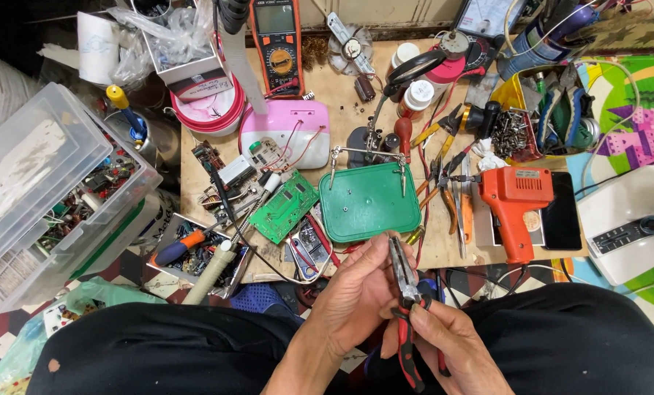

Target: Assembling and repairing electronic components on a circuit board using pliers and other hand tools.

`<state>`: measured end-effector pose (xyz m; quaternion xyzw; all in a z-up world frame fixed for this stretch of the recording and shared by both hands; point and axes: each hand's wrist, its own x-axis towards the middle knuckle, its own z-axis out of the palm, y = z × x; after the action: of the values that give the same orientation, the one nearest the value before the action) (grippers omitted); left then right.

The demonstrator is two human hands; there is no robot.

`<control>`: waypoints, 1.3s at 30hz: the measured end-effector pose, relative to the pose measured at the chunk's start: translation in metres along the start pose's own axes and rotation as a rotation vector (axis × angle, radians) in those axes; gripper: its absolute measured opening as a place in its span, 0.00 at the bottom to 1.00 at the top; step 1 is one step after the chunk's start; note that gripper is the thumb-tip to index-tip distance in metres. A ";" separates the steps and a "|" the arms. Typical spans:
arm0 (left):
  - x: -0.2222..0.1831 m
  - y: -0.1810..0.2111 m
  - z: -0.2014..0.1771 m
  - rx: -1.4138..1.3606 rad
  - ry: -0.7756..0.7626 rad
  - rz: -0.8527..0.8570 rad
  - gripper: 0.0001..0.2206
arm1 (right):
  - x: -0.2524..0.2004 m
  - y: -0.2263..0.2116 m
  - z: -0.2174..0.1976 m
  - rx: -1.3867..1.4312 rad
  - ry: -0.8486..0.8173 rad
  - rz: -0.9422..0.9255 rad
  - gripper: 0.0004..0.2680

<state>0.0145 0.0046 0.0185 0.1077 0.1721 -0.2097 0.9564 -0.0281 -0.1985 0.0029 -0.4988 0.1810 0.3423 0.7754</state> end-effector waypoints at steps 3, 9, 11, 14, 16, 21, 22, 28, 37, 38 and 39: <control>0.000 -0.001 0.001 -0.009 0.001 -0.005 0.12 | -0.002 -0.011 0.014 -0.113 0.019 -0.015 0.17; 0.002 -0.001 -0.003 -0.023 0.038 -0.017 0.12 | 0.004 -0.007 0.008 -0.168 0.052 0.006 0.14; 0.003 -0.002 -0.006 -0.020 0.049 -0.021 0.11 | 0.004 -0.012 0.019 -0.166 0.077 -0.007 0.14; 0.004 -0.001 -0.008 -0.030 0.073 -0.030 0.11 | 0.005 -0.015 0.025 -0.209 0.133 -0.017 0.12; 0.004 -0.001 -0.008 -0.044 0.087 -0.036 0.11 | 0.005 -0.016 0.024 -0.253 0.164 -0.009 0.11; 0.003 -0.001 -0.008 -0.027 0.040 -0.036 0.12 | 0.007 -0.011 0.022 -0.136 0.076 -0.026 0.11; 0.004 -0.001 -0.008 -0.027 0.039 -0.037 0.12 | 0.007 -0.010 0.020 -0.136 0.078 -0.027 0.11; 0.005 -0.003 -0.013 -0.022 0.027 -0.003 0.11 | 0.008 -0.004 0.015 -0.058 0.025 0.011 0.14; 0.011 -0.001 -0.025 -0.061 0.011 0.034 0.10 | 0.012 -0.002 0.012 -0.023 -0.043 0.068 0.16; 0.014 0.002 -0.027 0.027 0.099 0.078 0.13 | 0.013 -0.004 0.014 -0.004 -0.021 0.111 0.16; 0.018 0.005 -0.028 0.116 0.184 0.120 0.16 | 0.014 -0.006 0.016 0.014 0.002 0.154 0.18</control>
<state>0.0241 0.0100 -0.0135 0.1919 0.2398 -0.1508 0.9397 -0.0146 -0.1805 0.0052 -0.4782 0.2218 0.3991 0.7503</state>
